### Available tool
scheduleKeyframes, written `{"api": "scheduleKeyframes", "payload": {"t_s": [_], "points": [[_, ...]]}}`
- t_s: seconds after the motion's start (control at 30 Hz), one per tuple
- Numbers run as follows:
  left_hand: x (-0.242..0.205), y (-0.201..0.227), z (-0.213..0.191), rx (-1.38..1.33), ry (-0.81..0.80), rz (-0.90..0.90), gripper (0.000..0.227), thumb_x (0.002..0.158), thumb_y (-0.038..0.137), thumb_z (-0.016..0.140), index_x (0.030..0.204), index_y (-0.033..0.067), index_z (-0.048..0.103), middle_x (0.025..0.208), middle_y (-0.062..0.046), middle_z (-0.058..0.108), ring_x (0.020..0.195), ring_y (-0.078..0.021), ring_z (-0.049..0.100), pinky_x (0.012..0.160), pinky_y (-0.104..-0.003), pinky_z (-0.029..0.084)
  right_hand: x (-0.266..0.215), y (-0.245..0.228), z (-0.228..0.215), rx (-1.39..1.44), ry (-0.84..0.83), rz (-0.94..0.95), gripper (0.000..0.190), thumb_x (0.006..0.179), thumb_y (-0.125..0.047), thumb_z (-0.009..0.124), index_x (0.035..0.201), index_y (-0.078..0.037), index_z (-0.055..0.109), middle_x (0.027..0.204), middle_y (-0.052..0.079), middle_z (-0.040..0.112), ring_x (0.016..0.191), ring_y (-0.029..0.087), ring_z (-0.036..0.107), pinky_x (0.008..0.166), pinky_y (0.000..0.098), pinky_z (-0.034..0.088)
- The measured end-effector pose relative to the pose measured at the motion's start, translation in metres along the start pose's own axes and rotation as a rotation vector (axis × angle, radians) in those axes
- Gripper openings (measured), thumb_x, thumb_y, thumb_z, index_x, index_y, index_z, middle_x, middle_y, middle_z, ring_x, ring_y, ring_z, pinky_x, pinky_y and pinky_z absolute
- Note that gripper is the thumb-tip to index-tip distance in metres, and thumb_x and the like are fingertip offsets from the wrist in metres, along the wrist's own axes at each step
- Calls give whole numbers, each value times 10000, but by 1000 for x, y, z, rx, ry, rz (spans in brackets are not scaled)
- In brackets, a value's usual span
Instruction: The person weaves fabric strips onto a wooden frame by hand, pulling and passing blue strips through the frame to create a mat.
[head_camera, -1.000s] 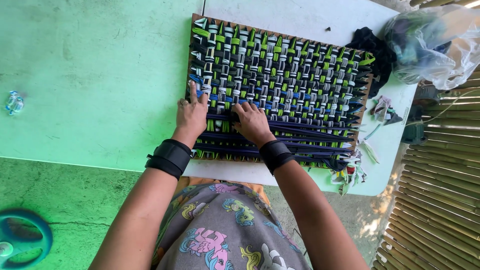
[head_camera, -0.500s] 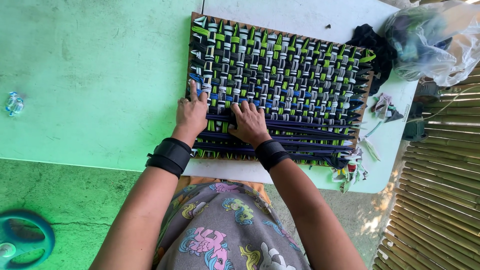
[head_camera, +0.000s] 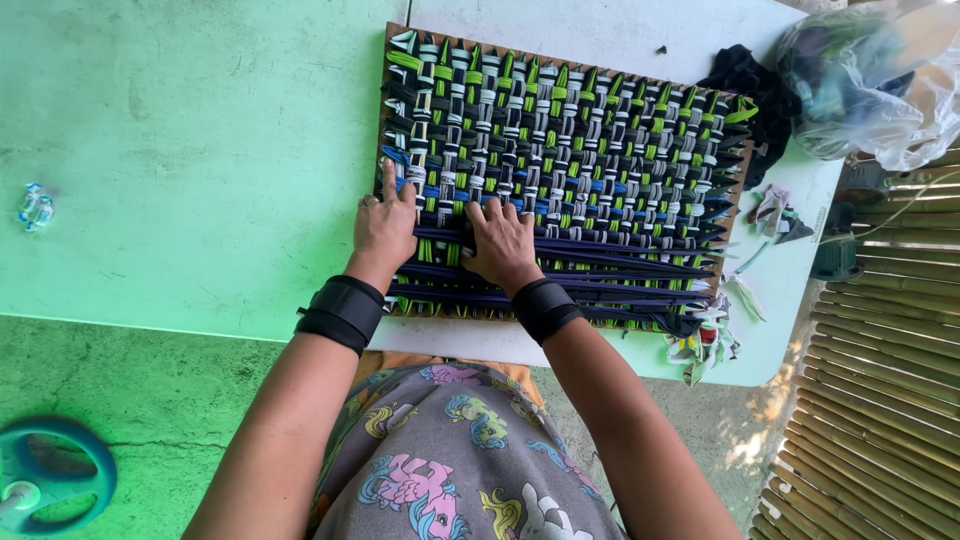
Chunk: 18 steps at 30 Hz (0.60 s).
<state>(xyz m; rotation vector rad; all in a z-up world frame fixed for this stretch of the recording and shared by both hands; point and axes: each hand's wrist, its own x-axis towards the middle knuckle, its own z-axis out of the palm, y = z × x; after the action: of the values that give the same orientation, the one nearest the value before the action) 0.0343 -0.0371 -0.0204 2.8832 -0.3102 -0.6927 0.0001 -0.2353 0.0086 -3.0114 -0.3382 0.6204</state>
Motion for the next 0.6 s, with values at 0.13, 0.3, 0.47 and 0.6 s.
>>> {"api": "scheduleKeyframes", "payload": {"t_s": [0.13, 0.3, 0.47, 0.6], "points": [[8, -9, 31, 51, 62, 17, 658, 806, 153, 805, 1352, 56, 452, 1671, -302, 105, 1138, -506, 640, 1051, -549, 475, 3, 7, -11, -9, 57, 106, 859, 608, -482, 923, 1296, -172, 512, 1221, 143, 501, 1146, 353, 506, 899, 524, 449], [-27, 46, -69, 313, -177, -74, 973, 764, 445, 854, 1481, -7, 377, 1646, -258, 193, 1415, -420, 413, 1189, -537, 325, 4, 12, 2, 34, 153, 83, 814, 601, -454, 930, 1263, -166, 553, 1272, 155, 497, 1169, 394, 482, 853, 533, 475], [-11, 55, -14, 148, 23, 119, 782, 690, 304, 882, 1321, 54, 495, 1627, -223, 237, 1469, -442, 292, 1198, -545, 268, 1, 18, 4, 90, 117, 88, 756, 631, -441, 927, 1234, -173, 559, 1281, 129, 506, 1205, 385, 481, 894, 529, 481], [16, 44, 50, 132, 281, 149, 467, 816, 94, 762, 1233, 59, 555, 1602, -241, 346, 1416, -501, 403, 1101, -537, 417, -2, 33, 6, 172, 95, 29, 749, 637, -469, 928, 1235, -204, 563, 1294, 110, 507, 1237, 380, 479, 954, 539, 462]]}}
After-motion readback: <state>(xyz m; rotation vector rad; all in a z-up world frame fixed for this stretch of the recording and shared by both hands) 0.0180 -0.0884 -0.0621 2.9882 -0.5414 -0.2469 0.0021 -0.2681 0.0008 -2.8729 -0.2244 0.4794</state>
